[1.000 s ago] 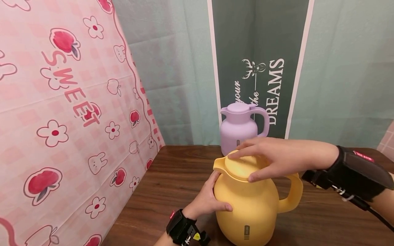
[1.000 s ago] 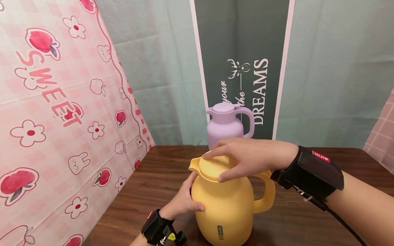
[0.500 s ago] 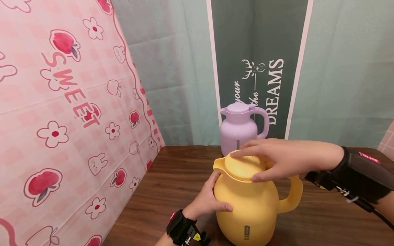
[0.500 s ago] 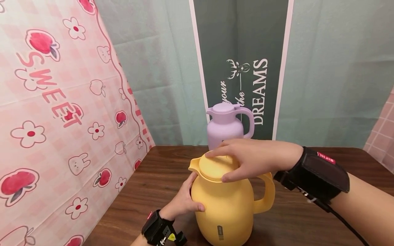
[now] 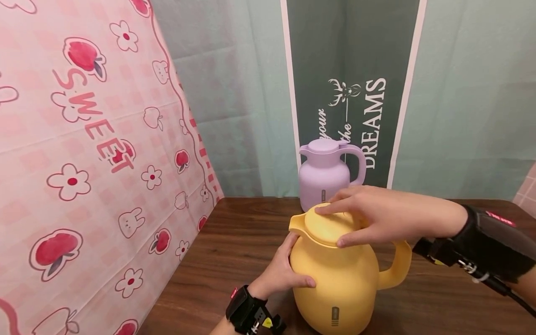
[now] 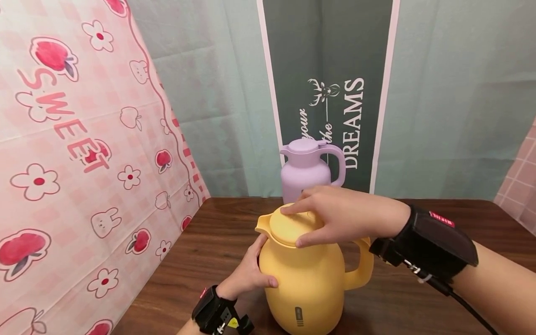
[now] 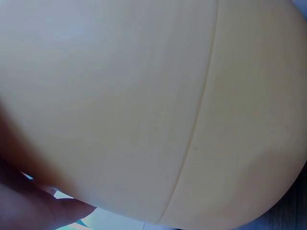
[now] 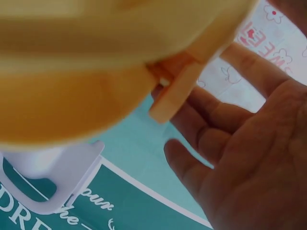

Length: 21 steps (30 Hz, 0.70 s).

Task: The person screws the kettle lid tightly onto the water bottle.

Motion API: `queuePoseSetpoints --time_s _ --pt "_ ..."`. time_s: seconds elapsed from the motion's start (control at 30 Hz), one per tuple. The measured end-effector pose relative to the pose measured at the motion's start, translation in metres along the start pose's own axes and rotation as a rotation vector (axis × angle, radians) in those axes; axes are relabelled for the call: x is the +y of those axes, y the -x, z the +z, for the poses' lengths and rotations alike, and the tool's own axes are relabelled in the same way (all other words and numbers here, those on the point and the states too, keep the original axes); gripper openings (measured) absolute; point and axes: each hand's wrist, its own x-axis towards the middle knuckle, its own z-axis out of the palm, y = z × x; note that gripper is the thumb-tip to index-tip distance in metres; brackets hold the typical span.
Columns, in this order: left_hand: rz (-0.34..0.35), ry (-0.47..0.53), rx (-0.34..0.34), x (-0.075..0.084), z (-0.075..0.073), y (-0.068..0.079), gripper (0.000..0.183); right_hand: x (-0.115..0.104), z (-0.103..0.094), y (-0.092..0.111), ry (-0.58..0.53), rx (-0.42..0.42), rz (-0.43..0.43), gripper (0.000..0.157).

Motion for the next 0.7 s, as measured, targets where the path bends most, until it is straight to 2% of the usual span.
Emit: queuePoseSetpoints --time_s 0.17,0.27,0.5,0.7 --pt "0.006 0.001 0.005 -0.0002 -0.0001 0.0 0.096 -0.0035 0.0015 0.0004 0.069 0.031 0.016 0.06" --pt "0.008 0.013 -0.002 -0.0005 0.0 -0.0004 0.095 -0.0037 0.0016 -0.0006 0.091 0.036 -0.014 0.058" --pt "0.005 0.018 -0.008 -0.0016 0.0004 0.0002 0.095 -0.0047 0.0017 -0.0065 -0.014 -0.07 -0.031 0.058" --pt "0.0 0.002 -0.007 -0.0002 -0.0002 -0.0004 0.094 -0.0063 0.0007 -0.0088 -0.008 -0.082 -0.041 0.057"
